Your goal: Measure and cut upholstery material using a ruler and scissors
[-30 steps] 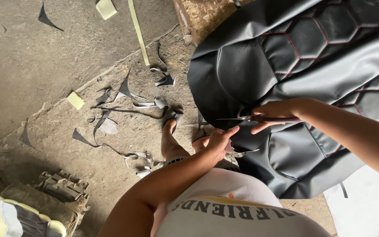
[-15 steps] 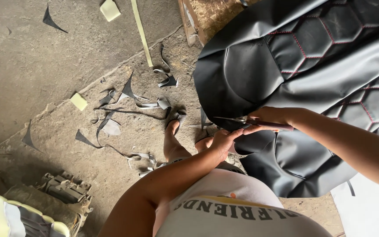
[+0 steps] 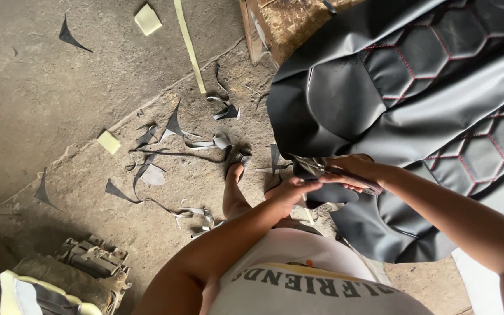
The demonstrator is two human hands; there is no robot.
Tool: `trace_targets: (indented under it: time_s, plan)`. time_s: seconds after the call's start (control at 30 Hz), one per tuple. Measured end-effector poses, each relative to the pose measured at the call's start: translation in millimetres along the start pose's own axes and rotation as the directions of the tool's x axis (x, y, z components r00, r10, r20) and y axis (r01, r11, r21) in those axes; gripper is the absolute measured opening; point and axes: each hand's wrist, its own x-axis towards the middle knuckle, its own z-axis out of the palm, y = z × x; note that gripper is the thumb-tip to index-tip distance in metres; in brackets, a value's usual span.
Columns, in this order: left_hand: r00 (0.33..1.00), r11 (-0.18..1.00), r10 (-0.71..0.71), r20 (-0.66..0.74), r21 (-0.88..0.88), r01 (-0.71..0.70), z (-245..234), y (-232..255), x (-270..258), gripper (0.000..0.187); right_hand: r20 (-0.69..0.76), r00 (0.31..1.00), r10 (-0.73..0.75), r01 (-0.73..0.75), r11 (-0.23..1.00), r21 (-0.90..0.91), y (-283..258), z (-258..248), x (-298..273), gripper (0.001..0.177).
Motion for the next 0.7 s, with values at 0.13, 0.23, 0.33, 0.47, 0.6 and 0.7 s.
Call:
trace_targets:
  time_s: [0.13, 0.23, 0.33, 0.47, 0.6, 0.7]
  plan:
    - [0.964, 0.998, -0.064, -0.257, -0.003, 0.066, -26, 38, -20, 0.05, -0.049, 0.999, -0.012, 0.017, 0.993, 0.117, -20, 18, -25, 0.046]
    - [0.966, 0.995, -0.038, -0.255, -0.101, 0.012, -47, 32, 11, 0.047, -0.062, 0.997, -0.051, 0.056, 0.994, 0.089, -3, 22, -15, 0.043]
    - [0.961, 0.997, 0.074, -0.268, 0.031, -0.068, -53, 39, 14, 0.039, -0.059, 0.997, -0.041, 0.046, 0.994, 0.101, 5, 26, -13, 0.043]
    - [0.97, 0.98, 0.136, -0.2, 0.169, -0.103, -51, 51, 0, 0.036, -0.059, 0.995, -0.081, 0.083, 0.996, 0.042, -1, 23, 2, 0.043]
    - [0.986, 0.973, 0.102, -0.129, 0.219, -0.072, -64, 44, -1, 0.034, -0.094, 0.989, -0.114, 0.113, 0.993, -0.012, -19, 25, -2, 0.042]
    - [0.991, 0.967, 0.098, -0.089, 0.245, -0.073, -73, 39, 5, 0.035, -0.116, 0.986, -0.121, 0.12, 0.993, -0.017, -12, 31, 4, 0.04]
